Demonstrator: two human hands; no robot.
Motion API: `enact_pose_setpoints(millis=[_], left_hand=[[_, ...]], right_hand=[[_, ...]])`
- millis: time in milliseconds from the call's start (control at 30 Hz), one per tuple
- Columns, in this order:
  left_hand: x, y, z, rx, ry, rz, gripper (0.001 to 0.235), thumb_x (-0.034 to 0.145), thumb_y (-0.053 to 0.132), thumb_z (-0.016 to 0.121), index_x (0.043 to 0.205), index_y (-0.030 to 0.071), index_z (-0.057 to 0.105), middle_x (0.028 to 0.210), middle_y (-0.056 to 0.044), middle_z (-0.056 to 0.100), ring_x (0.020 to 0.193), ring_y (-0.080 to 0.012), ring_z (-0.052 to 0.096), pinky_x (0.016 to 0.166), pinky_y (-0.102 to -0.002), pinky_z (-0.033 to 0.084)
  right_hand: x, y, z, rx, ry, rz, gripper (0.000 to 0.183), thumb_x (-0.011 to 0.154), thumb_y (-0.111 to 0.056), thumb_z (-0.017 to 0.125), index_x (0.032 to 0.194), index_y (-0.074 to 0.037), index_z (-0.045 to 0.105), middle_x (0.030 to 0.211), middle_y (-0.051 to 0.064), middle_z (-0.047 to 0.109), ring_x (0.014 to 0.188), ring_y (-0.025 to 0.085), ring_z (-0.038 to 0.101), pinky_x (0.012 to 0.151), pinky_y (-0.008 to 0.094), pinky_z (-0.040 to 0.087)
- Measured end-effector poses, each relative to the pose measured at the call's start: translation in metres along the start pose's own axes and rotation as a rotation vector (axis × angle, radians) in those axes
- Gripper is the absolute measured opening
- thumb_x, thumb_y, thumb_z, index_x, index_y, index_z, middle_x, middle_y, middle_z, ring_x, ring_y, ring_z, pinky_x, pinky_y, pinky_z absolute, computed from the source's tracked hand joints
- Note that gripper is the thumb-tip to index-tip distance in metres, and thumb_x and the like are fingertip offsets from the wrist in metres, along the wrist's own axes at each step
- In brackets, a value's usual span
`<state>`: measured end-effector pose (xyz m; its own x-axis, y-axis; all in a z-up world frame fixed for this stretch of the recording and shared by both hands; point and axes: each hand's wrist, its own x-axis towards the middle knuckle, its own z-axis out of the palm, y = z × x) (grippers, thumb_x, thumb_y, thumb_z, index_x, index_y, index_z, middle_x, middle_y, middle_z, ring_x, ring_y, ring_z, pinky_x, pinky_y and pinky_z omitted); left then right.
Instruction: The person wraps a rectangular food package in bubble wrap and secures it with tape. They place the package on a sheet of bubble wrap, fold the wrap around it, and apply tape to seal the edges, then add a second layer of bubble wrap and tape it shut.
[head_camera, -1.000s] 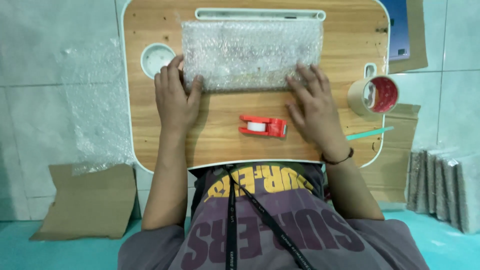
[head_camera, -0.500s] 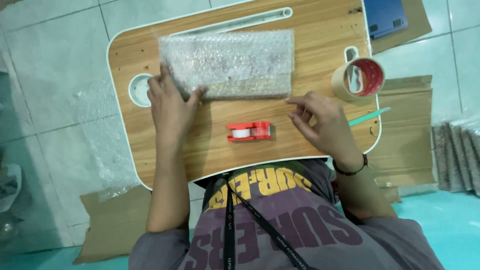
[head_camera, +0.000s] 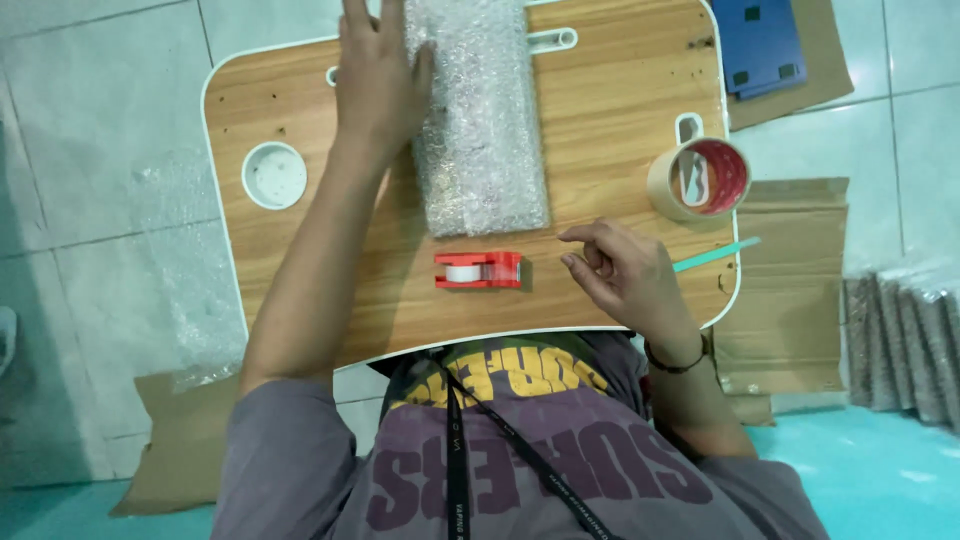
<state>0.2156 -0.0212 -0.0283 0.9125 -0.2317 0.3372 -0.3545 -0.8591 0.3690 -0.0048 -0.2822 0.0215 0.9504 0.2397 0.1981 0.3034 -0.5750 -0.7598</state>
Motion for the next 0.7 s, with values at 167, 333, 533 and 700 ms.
enact_pose_setpoints(millis=[167,333,533,700], left_hand=[[-0.055,0.018,-0.043,-0.13,0.002,0.022,0.055,0.102,0.011,0.071,0.148,0.011,0.042,0.139,-0.018,0.039,0.107,-0.0313,0.062,0.09,-0.044,0.06],[-0.102,-0.026,-0.074,-0.076,-0.262,-0.193,0.057,0.103,0.026,0.06,0.152,0.01,0.037,0.135,-0.021,0.04,0.112,-0.0368,0.059,0.094,-0.05,0.052],[-0.132,-0.065,-0.074,-0.381,-0.182,-0.119,0.048,0.098,0.017,0.07,0.14,0.002,0.054,0.099,-0.015,0.054,0.097,-0.0393,0.061,0.087,-0.052,0.052],[-0.132,-0.07,-0.07,-0.393,-0.239,-0.175,0.043,0.1,0.023,0.07,0.138,0.007,0.057,0.096,-0.008,0.055,0.1,-0.0291,0.059,0.088,-0.044,0.052]], right_hand=[[-0.001,0.002,-0.006,0.027,-0.001,0.003,0.019,0.089,-0.001,0.071,0.109,0.001,0.069,0.078,0.005,0.054,0.067,0.016,0.049,0.062,0.028,0.041],[0.0,0.011,0.009,0.0,-0.04,-0.053,0.022,0.086,-0.008,0.071,0.107,0.0,0.07,0.079,0.006,0.059,0.068,0.017,0.053,0.063,0.03,0.041],[0.006,0.001,0.05,-0.01,-0.115,-0.096,0.068,0.07,-0.042,0.093,0.126,-0.013,0.067,0.104,0.008,0.061,0.074,0.025,0.066,0.063,0.041,0.056],[0.006,-0.001,0.064,-0.071,-0.097,-0.111,0.039,0.079,-0.026,0.087,0.111,-0.01,0.073,0.104,0.01,0.068,0.087,0.033,0.072,0.075,0.041,0.059]])
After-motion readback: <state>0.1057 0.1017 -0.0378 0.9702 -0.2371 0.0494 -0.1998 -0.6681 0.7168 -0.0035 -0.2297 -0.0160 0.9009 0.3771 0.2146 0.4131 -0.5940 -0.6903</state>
